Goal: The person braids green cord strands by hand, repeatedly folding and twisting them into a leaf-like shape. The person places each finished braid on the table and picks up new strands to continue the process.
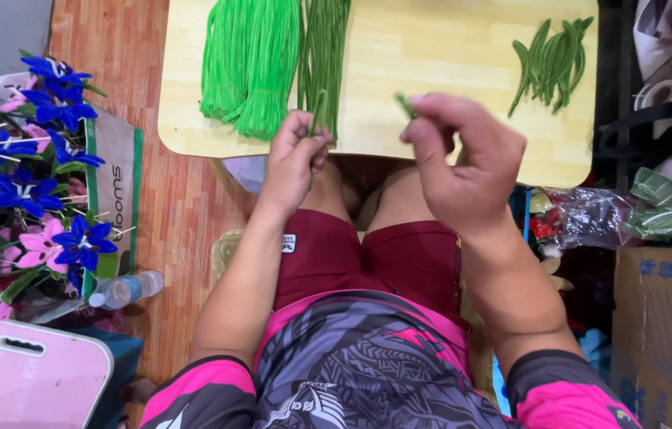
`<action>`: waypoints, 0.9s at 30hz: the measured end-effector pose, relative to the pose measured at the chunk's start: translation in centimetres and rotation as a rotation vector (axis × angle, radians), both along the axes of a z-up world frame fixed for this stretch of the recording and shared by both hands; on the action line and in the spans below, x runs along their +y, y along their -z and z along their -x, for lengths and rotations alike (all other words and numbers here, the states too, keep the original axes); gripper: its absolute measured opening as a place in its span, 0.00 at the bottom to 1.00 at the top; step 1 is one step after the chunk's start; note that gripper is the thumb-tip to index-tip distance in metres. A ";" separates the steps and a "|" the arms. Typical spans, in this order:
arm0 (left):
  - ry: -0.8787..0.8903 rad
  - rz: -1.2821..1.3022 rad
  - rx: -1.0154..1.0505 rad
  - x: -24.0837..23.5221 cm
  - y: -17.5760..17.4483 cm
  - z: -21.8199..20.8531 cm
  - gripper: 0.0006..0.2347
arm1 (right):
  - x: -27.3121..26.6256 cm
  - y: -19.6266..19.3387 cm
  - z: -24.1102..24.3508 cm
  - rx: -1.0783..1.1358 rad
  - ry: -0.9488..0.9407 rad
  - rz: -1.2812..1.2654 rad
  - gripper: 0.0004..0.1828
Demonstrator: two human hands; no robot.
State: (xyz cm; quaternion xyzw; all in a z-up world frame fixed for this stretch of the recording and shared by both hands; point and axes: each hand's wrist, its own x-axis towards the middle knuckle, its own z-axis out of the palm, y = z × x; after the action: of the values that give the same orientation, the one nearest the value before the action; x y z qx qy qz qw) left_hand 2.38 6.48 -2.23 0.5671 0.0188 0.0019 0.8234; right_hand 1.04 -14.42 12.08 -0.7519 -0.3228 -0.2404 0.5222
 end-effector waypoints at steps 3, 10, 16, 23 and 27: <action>0.051 0.033 -0.177 -2.3 -0.3 -0.1 0.03 | -1.1 1.5 1.0 0.178 0.067 0.105 0.06; 0.107 -0.009 -0.221 -7.1 -3.4 2.2 0.02 | -1.9 5.8 2.3 0.411 0.182 -0.017 0.04; 0.154 -0.310 -0.288 -8.0 -4.0 2.8 0.05 | -2.8 6.0 3.7 0.537 0.186 -0.184 0.03; 0.198 -0.377 -0.321 -8.8 -5.2 3.5 0.06 | -4.3 7.6 3.7 0.562 0.134 -0.253 0.03; 0.292 -0.343 -0.344 -8.9 -3.4 3.2 0.08 | -4.8 7.7 3.3 0.627 0.090 -0.343 0.04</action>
State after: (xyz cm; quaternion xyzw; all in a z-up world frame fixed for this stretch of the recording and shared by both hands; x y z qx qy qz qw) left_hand -0.84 -2.45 1.13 0.6864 -0.2038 -0.0174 0.6979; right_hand -2.31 -19.26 4.39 -0.7038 -0.0685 -0.0716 0.7035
